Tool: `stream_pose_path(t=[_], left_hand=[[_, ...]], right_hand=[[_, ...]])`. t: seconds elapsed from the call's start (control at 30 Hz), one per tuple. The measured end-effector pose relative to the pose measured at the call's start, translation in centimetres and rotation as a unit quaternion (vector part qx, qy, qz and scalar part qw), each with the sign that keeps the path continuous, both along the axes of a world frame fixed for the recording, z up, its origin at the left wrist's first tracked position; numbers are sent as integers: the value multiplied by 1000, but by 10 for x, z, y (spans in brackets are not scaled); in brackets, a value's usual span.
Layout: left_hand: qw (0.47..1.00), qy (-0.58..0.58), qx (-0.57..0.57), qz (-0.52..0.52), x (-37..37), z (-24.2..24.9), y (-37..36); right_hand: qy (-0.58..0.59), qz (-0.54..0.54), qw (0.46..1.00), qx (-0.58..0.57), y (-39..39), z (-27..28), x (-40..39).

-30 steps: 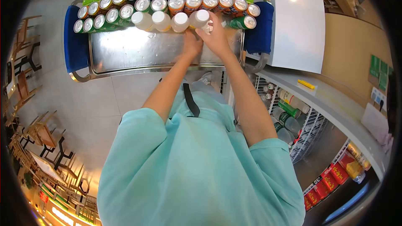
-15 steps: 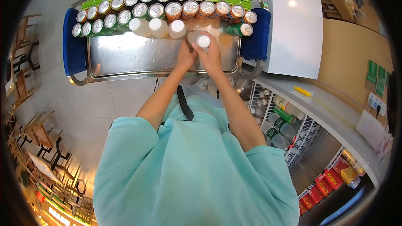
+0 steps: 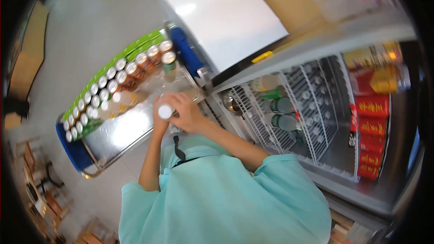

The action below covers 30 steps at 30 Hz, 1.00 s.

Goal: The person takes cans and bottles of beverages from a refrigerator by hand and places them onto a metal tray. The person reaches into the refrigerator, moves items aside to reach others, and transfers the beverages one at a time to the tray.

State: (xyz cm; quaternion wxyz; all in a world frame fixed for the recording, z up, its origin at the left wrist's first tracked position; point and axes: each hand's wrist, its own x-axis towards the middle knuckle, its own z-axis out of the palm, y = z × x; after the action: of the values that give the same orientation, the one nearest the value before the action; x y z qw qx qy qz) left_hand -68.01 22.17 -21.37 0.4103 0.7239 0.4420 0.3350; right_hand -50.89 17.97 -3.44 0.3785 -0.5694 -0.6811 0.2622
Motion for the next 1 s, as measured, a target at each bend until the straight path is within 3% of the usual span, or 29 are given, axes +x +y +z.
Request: stream_pose_path(t=[0.1, 0.2, 0.23, 0.33, 0.47, 0.57, 0.63, 0.77, 0.87, 1.0], left_hand=[[977, -158, -146, -1, 37, 50, -7], [941, -232, -247, -7, 81, 94, -12], [892, -311, -329, -13, 98, 122, -17], [955, -208, -200, -69, 140, 180, -35], [967, -167, -153, -116, 189, 218, -63], [974, -143, -55, -167, 217, 252, -84], [973, -118, -42, -194, 236, 253, -89], [972, -112, 80, -192, 284, 278, -98], [964, -108, 131, -203, 316, 287, -101], [949, -148, 175, -215, 348, 286, -104]], right_hand=[[25, 2, 998, 49, -26, 40, 35], [15, -40, 995, 88, -57, 69, 63], [12, -68, 991, 114, -68, 72, 69], [-20, -121, 973, 196, -98, 80, 95], [-39, -195, 946, 255, -139, 91, 127], [-69, -226, 925, 298, -162, 84, 158], [-90, -252, 923, 278, -185, 60, 192], [-38, -249, 925, 286, -197, 89, 226], [-187, -275, 911, 243, -193, 125, 248], [-175, -295, 907, 244, -184, 123, 290]])
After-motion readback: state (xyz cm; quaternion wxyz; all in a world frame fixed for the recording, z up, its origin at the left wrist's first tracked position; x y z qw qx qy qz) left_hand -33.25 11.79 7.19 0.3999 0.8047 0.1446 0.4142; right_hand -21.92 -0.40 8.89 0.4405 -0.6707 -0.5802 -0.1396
